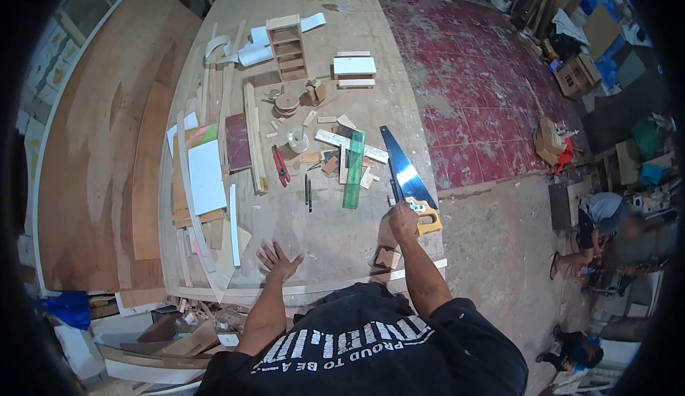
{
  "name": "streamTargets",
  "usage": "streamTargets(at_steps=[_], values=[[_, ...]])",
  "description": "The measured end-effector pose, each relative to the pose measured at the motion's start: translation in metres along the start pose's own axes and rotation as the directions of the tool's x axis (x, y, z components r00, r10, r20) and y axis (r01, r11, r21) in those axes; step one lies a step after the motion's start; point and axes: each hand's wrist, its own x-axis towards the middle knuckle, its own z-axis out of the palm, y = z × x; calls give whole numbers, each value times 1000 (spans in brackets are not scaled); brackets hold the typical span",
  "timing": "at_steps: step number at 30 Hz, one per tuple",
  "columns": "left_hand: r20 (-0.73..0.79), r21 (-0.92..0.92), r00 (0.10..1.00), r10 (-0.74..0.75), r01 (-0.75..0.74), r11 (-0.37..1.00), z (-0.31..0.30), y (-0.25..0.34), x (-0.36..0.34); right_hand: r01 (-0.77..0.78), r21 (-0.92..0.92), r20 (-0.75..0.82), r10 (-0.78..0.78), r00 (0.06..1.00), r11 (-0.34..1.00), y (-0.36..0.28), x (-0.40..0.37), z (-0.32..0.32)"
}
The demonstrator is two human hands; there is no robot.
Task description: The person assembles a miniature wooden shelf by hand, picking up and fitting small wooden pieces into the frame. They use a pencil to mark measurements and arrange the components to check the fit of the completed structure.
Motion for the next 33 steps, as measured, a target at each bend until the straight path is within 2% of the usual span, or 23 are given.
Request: streamTargets(at_steps=[2,4,6,10,13,16,19,23,25,26,28,33], values=[[-7,5,1000,0,0,1000,0,-1,3,-22,52,36,20,999,998,-1,-2,5],[-9,11,1000,0,0,1000,1,-1,3,9,79,0,-9,1000,997,-2,-5,11],[-7,19,1000,-3,3,1000,2,-2,4,-7,140,-67,17,998,990,-8,-6,10],[6,21,1000,-2,2,1000,0,0,4,-35,185,-98,54,994,982,-10,-10,3],[30,-10,999,-19,19,1000,-1,1,3,49,223,-247,7,969,974,-10,-1,3],[16,-16,1000,-15,15,1000,0,0,3,55,207,-142,-25,990,977,-5,15,-3],[15,-21,1000,-21,21,1000,-1,1,3,102,210,-191,-61,980,972,-4,24,5],[13,-27,1000,-18,18,999,0,-1,3,108,263,-154,-69,986,959,-10,30,10],[8,-36,1000,-15,15,999,-1,0,3,-89,316,-165,147,975,945,-21,35,13],[11,-38,1000,-12,12,999,-1,0,3,-87,315,-162,143,976,945,-23,34,13],[11,-39,1000,-9,9,999,-1,-1,3,-5,365,-254,105,961,931,-23,33,15],[11,-50,1000,-12,12,999,0,-1,3,-6,410,-230,110,967,912,-25,32,19]])
